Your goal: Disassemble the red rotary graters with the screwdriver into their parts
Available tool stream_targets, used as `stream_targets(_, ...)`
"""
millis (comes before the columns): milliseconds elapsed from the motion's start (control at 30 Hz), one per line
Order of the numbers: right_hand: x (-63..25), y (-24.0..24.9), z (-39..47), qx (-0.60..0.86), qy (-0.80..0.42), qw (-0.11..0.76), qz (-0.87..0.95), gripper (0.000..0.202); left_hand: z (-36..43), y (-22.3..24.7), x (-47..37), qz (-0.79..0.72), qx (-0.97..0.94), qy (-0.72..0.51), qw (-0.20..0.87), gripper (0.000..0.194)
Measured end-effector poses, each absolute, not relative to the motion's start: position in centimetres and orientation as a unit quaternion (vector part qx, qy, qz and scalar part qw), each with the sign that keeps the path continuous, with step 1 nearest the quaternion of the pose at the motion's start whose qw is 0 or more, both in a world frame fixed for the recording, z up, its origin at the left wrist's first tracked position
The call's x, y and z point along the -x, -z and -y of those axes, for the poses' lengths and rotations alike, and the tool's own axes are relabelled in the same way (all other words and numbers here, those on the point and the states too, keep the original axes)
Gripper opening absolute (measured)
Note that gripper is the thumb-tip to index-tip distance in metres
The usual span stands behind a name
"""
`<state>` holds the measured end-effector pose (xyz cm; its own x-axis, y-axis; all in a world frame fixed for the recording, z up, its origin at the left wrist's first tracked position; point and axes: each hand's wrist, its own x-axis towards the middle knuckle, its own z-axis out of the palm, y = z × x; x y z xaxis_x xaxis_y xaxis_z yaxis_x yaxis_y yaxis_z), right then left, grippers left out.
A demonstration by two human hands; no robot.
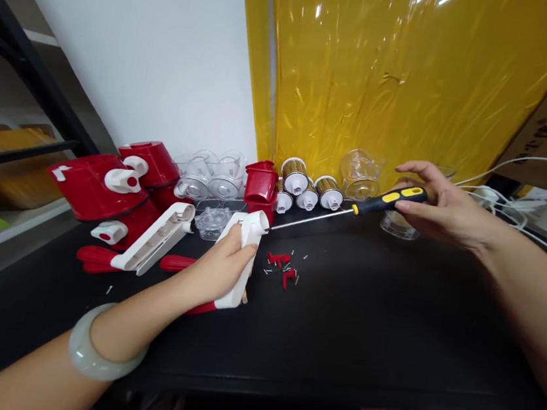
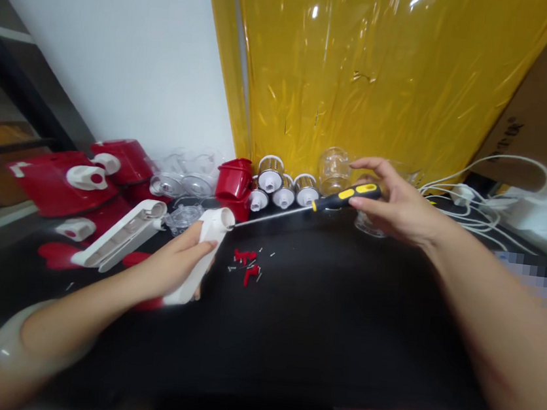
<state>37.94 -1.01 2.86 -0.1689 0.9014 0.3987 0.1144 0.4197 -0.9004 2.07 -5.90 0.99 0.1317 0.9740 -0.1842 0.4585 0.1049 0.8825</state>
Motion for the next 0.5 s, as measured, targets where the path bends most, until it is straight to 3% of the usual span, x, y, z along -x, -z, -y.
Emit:
stream_targets(133,-37.29,-2.55,0.72,0.419,-0.336,0.523,0.662,0.05,5.87,-1.0,-2.12,-0.59,-0.614,-0.284,0.44,0.025)
stream_targets(300,-37.13,-2.15,0.2,0.519,-0.29,0.439,0.674,0.049,5.82,-0.81,-2.03,-0.596,-0.615,-0.274,0.437,0.027)
stream_targets(400,-37.5,-2.21,0.19,0.494,-0.26,0.474,0.681,0.037,5.78,-0.82,-1.97,-0.597,-0.621,-0.269,0.43,0.025)
stream_targets(500,-37.85,-2.47,0.52,0.447,-0.297,0.504,0.676,0.045,5.74,-0.94,-2.0,-0.597,-0.619,-0.277,0.429,0.022)
